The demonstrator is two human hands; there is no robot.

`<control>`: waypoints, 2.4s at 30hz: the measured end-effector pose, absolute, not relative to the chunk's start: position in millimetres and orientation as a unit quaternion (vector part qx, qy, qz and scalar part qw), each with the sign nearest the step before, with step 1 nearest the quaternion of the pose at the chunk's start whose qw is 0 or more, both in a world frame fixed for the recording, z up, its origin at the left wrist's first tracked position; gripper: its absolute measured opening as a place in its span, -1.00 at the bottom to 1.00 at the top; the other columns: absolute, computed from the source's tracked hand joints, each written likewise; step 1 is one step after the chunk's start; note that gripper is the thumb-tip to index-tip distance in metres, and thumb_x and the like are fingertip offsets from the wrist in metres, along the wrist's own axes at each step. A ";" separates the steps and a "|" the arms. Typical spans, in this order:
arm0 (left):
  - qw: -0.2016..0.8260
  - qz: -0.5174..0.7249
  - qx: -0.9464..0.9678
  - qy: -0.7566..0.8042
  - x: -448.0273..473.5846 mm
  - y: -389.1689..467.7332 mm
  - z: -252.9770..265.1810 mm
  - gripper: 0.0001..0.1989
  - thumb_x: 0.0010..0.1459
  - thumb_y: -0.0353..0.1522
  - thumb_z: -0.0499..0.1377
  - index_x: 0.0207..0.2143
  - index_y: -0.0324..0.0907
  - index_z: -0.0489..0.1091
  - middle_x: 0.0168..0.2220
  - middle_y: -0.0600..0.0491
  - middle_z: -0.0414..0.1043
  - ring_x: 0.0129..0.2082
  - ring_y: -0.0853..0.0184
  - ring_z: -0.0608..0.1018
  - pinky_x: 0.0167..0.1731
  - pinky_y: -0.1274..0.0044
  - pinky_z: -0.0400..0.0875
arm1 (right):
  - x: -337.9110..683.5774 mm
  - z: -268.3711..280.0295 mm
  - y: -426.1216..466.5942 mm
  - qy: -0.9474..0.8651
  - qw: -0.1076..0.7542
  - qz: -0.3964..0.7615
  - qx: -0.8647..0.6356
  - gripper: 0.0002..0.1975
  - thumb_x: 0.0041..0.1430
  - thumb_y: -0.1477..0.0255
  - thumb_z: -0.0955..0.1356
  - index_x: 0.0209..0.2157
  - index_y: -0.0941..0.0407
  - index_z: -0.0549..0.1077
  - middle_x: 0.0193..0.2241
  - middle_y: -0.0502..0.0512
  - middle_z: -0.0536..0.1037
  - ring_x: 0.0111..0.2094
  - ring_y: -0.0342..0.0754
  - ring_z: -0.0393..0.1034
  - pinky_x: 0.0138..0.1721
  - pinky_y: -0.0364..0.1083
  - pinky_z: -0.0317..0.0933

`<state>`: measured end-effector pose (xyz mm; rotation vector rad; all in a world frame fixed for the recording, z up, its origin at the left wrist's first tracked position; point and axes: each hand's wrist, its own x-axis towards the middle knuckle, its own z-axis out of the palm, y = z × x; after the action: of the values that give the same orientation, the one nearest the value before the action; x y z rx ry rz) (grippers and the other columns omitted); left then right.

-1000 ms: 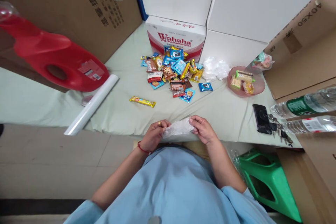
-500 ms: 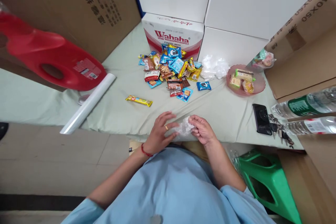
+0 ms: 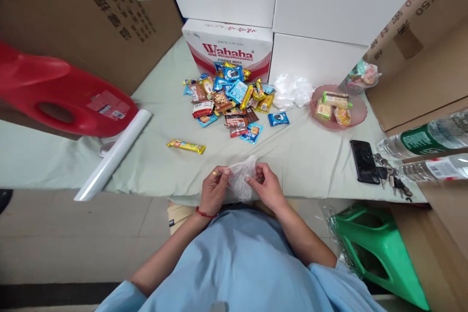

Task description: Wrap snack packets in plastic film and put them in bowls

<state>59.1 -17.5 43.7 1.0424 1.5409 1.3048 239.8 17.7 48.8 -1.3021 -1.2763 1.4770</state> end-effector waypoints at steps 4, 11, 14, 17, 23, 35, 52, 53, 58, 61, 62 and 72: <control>0.389 0.537 0.388 0.640 48.6 -8.5 34.3 -0.54 0.25 0.03 0.16 -0.47 -0.14 0.35 -0.56 0.17 0.22 -0.51 0.41 0.25 -0.47 0.56 0.18 | 239.2 48.3 32.4 -0.478 0.360 0.619 -0.507 -0.71 0.05 0.14 0.51 -0.36 0.05 0.51 -0.53 -0.07 0.42 -0.54 -0.15 0.23 -0.54 -0.15 0.16; 0.383 0.603 0.301 0.632 34.6 -1.3 17.9 -0.50 0.31 0.04 0.11 -0.52 -0.12 0.23 -0.59 0.19 0.11 -0.56 0.42 0.17 -0.53 0.54 0.12 | 252.9 63.4 51.6 -0.419 0.335 0.672 -0.511 -0.56 -0.03 0.03 0.55 -0.40 0.09 0.44 -0.55 -0.09 0.41 -0.63 -0.24 0.14 -0.69 -0.23 -0.03; 0.375 0.593 0.322 0.635 36.0 -3.3 18.3 -0.53 0.31 0.04 0.11 -0.46 -0.12 0.30 -0.58 0.19 0.18 -0.55 0.41 0.22 -0.51 0.54 0.16 | 243.9 62.0 41.8 -0.451 0.309 0.664 -0.510 -0.50 0.09 -0.09 0.45 -0.34 0.08 0.44 -0.48 -0.04 0.45 -0.58 -0.19 0.26 -0.68 -0.22 0.04; 0.376 0.575 0.354 0.635 36.5 -4.0 20.7 -0.55 0.25 0.06 0.17 -0.40 -0.12 0.34 -0.56 0.19 0.21 -0.55 0.41 0.25 -0.50 0.55 0.18 | 231.0 57.5 29.9 -0.493 0.283 0.654 -0.500 -0.52 0.06 -0.05 0.49 -0.26 0.07 0.46 -0.46 -0.05 0.44 -0.51 -0.16 0.29 -0.62 -0.21 0.10; 0.423 0.598 0.316 0.603 34.2 -0.8 17.4 -0.56 0.19 0.07 0.23 -0.32 -0.10 0.30 -0.57 0.25 0.16 -0.61 0.45 0.21 -0.59 0.58 0.11 | 233.4 52.3 32.0 -0.556 0.308 0.603 -0.482 -0.68 0.15 0.11 0.50 -0.36 0.08 0.51 -0.54 -0.09 0.33 -0.51 -0.18 0.17 -0.48 -0.17 0.09; 0.568 0.551 0.235 0.565 16.2 22.5 36.1 -0.40 0.21 0.19 0.00 -0.18 -0.14 0.38 -0.32 0.00 0.49 -0.31 0.26 0.55 -0.37 0.47 0.45 | 259.3 76.6 49.6 -0.800 0.312 0.392 -0.330 -0.90 0.37 0.43 0.36 -0.18 0.02 0.56 -0.26 0.09 0.52 -0.25 -0.06 0.46 -0.24 -0.10 0.33; 0.353 0.562 0.399 0.633 43.0 21.0 46.2 -0.64 0.35 -0.02 0.07 -0.30 -0.11 0.36 -0.56 0.20 0.23 -0.56 0.41 0.28 -0.49 0.56 0.20 | 247.2 70.6 41.2 -0.564 0.338 0.542 -0.523 -0.63 0.35 0.06 0.32 -0.14 0.06 0.55 -0.34 0.07 0.55 -0.53 -0.14 0.28 -0.55 -0.14 0.17; 0.352 0.557 0.413 0.628 47.1 18.7 45.2 -0.63 0.36 -0.02 0.06 -0.28 -0.11 0.37 -0.56 0.20 0.23 -0.57 0.42 0.28 -0.50 0.55 0.19 | 237.4 69.7 39.9 -0.534 0.327 0.585 -0.515 -0.59 0.30 0.02 0.35 -0.14 0.07 0.54 -0.35 0.05 0.55 -0.56 -0.16 0.24 -0.58 -0.15 0.12; 0.379 0.558 0.419 0.607 51.9 13.2 45.2 -0.61 0.35 0.02 0.07 -0.25 -0.09 0.36 -0.58 0.21 0.22 -0.61 0.43 0.26 -0.55 0.56 0.18 | 199.3 70.2 49.4 -0.456 0.363 0.650 -0.488 -0.57 -0.01 0.03 0.55 -0.35 0.09 0.51 -0.48 -0.06 0.48 -0.56 -0.21 0.16 -0.56 -0.20 0.10; 0.399 0.593 0.352 0.604 39.7 15.8 49.7 -0.58 0.31 0.07 0.09 -0.29 -0.08 0.32 -0.60 0.23 0.18 -0.64 0.44 0.24 -0.60 0.57 0.17 | 206.6 81.3 63.3 -0.397 0.412 0.678 -0.462 -0.58 -0.07 0.08 0.59 -0.43 0.07 0.46 -0.46 -0.05 0.53 -0.45 -0.16 0.34 -0.41 -0.19 0.30; 0.405 0.604 0.333 0.601 34.5 17.1 51.3 -0.58 0.29 0.08 0.11 -0.30 -0.07 0.31 -0.60 0.23 0.16 -0.64 0.44 0.22 -0.62 0.57 0.16 | 213.6 85.9 68.0 -0.374 0.414 0.699 -0.448 -0.59 -0.07 0.10 0.60 -0.42 0.06 0.45 -0.40 -0.02 0.57 -0.39 -0.12 0.41 -0.35 -0.16 0.37; 0.403 0.599 0.295 0.626 -7.8 32.6 42.6 -0.62 0.18 0.01 0.24 -0.35 -0.11 0.36 -0.62 0.25 0.15 -0.65 0.47 0.20 -0.65 0.59 0.12 | 286.5 79.5 97.4 -0.224 0.390 0.763 -0.464 -0.64 -0.12 0.32 0.64 -0.43 0.14 0.46 -0.50 0.04 0.62 -0.69 -0.28 0.25 -0.77 -0.33 0.10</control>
<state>-7.8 32.6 42.6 0.7453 1.5823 1.5125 286.5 97.4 79.5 -1.1784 -0.5694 1.9403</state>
